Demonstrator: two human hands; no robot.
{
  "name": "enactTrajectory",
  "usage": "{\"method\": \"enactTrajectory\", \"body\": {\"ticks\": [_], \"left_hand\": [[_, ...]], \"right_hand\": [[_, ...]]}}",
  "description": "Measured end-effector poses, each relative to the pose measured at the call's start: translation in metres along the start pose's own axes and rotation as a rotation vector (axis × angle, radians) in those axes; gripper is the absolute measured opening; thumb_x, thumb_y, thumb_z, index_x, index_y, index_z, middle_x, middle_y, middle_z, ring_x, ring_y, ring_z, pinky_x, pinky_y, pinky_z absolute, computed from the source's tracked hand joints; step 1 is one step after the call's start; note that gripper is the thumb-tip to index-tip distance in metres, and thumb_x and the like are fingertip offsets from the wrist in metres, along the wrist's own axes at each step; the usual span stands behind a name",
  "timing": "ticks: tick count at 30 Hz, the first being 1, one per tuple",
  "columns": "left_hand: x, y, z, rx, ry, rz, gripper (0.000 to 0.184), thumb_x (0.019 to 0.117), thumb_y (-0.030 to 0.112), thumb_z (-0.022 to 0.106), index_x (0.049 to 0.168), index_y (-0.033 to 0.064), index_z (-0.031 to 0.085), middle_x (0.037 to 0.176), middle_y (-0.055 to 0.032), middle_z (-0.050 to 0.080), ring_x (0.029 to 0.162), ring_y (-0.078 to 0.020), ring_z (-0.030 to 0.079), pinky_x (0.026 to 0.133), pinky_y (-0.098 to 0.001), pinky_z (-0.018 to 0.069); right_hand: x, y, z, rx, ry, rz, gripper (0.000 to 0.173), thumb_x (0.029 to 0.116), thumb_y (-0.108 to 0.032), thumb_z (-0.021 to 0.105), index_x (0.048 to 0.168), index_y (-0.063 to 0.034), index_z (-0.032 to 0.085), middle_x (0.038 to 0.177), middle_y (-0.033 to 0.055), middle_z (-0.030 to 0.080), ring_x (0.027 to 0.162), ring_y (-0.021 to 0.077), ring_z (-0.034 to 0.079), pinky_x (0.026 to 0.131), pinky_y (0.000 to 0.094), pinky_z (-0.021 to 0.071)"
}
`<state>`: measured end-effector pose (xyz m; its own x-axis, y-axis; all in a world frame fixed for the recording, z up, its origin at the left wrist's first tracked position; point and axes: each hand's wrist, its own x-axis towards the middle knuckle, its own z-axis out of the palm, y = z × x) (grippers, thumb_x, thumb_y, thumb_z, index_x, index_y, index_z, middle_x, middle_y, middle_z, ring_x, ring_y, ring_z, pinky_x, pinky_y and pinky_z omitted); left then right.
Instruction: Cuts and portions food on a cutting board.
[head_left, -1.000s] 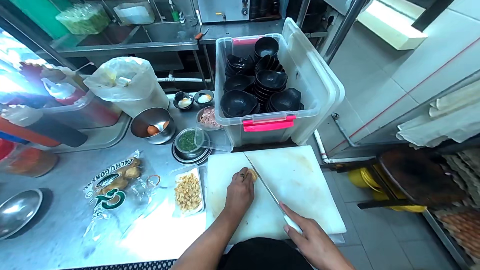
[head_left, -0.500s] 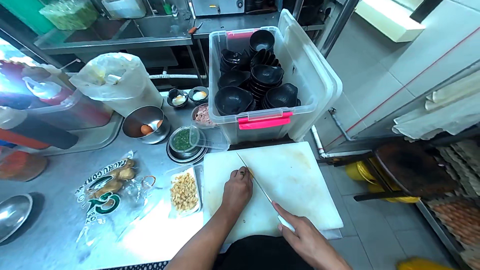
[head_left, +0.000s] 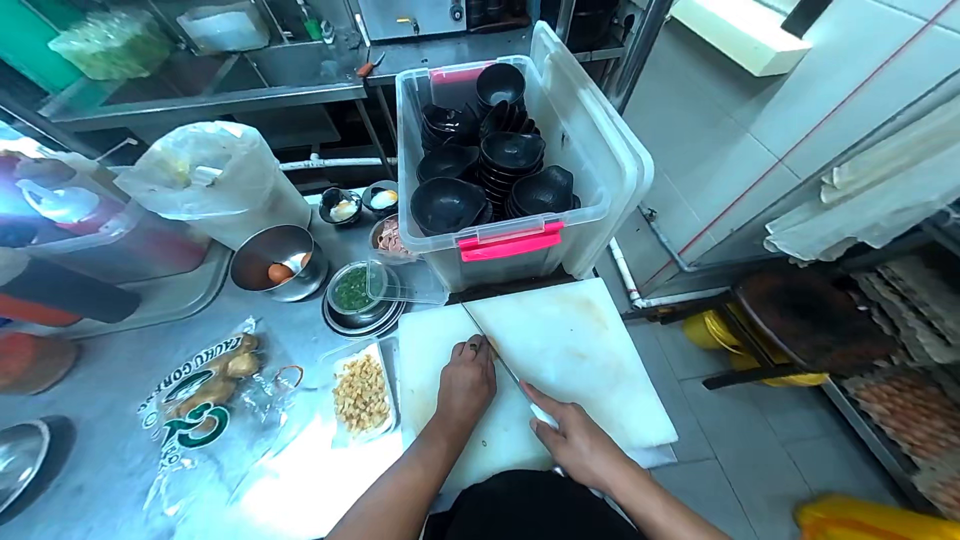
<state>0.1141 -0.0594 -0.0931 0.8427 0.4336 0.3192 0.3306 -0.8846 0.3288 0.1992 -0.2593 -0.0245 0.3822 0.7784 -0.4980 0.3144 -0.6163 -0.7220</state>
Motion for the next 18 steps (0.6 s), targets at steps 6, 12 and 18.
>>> {"method": "enactTrajectory", "body": {"ticks": [6, 12, 18], "left_hand": [[-0.009, -0.004, 0.008, -0.064, 0.098, -0.029, 0.030, 0.0954, 0.010, 0.054, 0.113, 0.0061, 0.077, 0.118, -0.0108, 0.074, 0.109, -0.0258, 0.071, 0.089, -0.0378, 0.0609], [-0.011, -0.003, 0.010, -0.067, 0.122, -0.058, 0.026, 0.0987, 0.015, 0.054, 0.104, 0.0047, 0.077, 0.109, -0.0118, 0.074, 0.104, -0.0253, 0.072, 0.085, -0.0359, 0.0614], [-0.009, -0.001, 0.008, -0.078, 0.108, -0.073, 0.024, 0.0966, 0.014, 0.056, 0.104, 0.0055, 0.078, 0.110, -0.0114, 0.074, 0.106, -0.0252, 0.072, 0.086, -0.0377, 0.0616]], "right_hand": [[-0.010, -0.002, 0.000, -0.017, 0.045, -0.017, 0.057, 0.1053, -0.033, 0.048, 0.161, -0.0324, 0.035, 0.106, 0.0129, 0.072, 0.086, 0.0240, 0.069, 0.082, 0.0462, 0.0563], [-0.031, -0.003, -0.001, -0.041, 0.060, -0.033, 0.057, 0.1042, -0.031, 0.050, 0.160, -0.0302, 0.039, 0.109, 0.0125, 0.073, 0.091, 0.0247, 0.071, 0.085, 0.0472, 0.0562], [-0.036, -0.001, 0.001, -0.051, 0.052, -0.052, 0.057, 0.1038, -0.029, 0.050, 0.159, -0.0280, 0.040, 0.118, 0.0127, 0.073, 0.101, 0.0262, 0.071, 0.092, 0.0487, 0.0552]]}}
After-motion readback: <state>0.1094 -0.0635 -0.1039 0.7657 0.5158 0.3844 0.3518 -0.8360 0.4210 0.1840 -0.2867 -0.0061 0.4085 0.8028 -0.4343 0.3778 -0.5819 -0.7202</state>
